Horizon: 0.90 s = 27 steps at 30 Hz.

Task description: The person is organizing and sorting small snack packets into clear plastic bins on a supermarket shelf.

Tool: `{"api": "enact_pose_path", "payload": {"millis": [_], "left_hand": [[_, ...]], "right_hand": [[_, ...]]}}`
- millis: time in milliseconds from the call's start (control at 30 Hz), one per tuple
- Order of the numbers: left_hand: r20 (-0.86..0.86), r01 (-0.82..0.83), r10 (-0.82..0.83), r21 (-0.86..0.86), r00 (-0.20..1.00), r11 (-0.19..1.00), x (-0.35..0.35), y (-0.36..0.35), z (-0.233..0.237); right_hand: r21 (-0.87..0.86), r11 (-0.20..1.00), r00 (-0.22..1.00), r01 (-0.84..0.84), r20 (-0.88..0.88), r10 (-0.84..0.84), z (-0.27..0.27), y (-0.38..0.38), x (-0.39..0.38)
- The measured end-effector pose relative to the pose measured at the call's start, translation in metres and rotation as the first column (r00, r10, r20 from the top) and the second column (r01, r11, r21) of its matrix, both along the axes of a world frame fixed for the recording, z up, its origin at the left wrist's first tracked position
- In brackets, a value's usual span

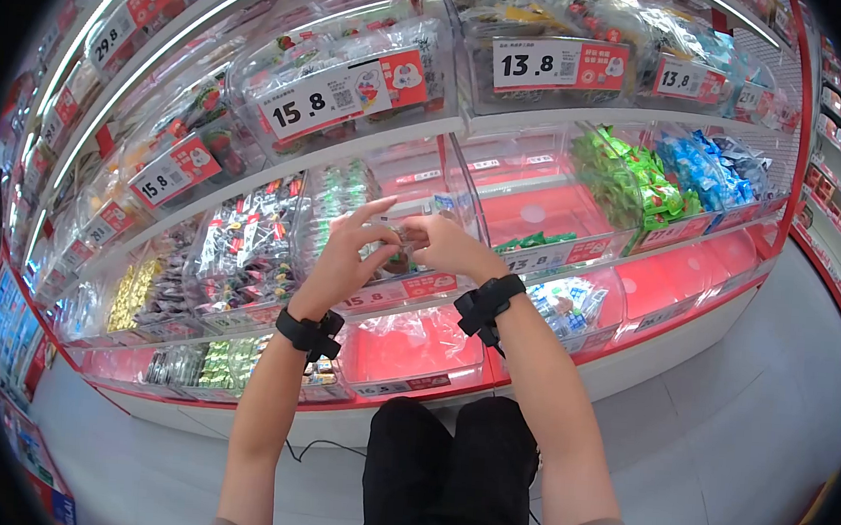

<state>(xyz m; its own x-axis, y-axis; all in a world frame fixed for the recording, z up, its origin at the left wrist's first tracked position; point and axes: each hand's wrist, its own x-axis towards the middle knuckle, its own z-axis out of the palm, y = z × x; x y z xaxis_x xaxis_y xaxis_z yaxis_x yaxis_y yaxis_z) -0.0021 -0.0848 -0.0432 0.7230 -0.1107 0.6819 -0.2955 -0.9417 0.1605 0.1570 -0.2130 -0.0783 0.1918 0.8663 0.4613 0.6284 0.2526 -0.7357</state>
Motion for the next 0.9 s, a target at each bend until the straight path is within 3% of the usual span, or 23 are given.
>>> {"api": "enact_pose_path", "payload": {"millis": [133, 233, 333, 533, 633, 733, 833, 900], "left_hand": [[-0.147, -0.044, 0.036, -0.052, 0.989, 0.998, -0.006, -0.004, 0.007], [-0.116, -0.001, -0.008, -0.077, 0.993, 0.997, -0.004, -0.001, 0.002], [-0.105, 0.050, -0.063, -0.122, 0.993, 0.991, -0.001, 0.004, -0.005], [-0.144, -0.043, 0.034, -0.063, 0.989, 0.997, -0.010, -0.012, 0.005], [-0.150, -0.028, 0.057, 0.192, 0.987, 0.981, -0.006, 0.001, -0.002], [-0.189, -0.012, 0.054, 0.215, 0.980, 0.977, -0.010, 0.004, 0.001], [-0.149, -0.026, 0.065, 0.248, 0.987, 0.969, -0.011, -0.001, 0.000], [-0.128, -0.015, 0.045, 0.229, 0.991, 0.973, -0.009, -0.001, -0.001]], "right_hand": [[0.119, 0.991, 0.993, 0.057, 0.096, -0.068, -0.002, 0.003, -0.006], [0.042, 0.980, 0.940, 0.192, 0.281, -0.197, -0.012, 0.011, 0.000], [-0.065, 0.986, 0.961, 0.153, 0.243, -0.133, -0.009, 0.012, 0.000], [-0.315, 0.920, 0.960, 0.232, 0.224, -0.166, -0.013, 0.015, 0.005], [-0.454, 0.815, 0.909, 0.361, 0.365, -0.199, 0.004, 0.016, -0.009], [-0.447, 0.863, 0.940, 0.235, 0.332, -0.084, 0.003, 0.020, 0.007], [-0.213, 0.914, 0.921, 0.345, 0.263, -0.287, -0.003, 0.025, 0.021], [-0.308, 0.910, 0.909, 0.278, 0.390, -0.146, 0.005, 0.026, 0.014]]}}
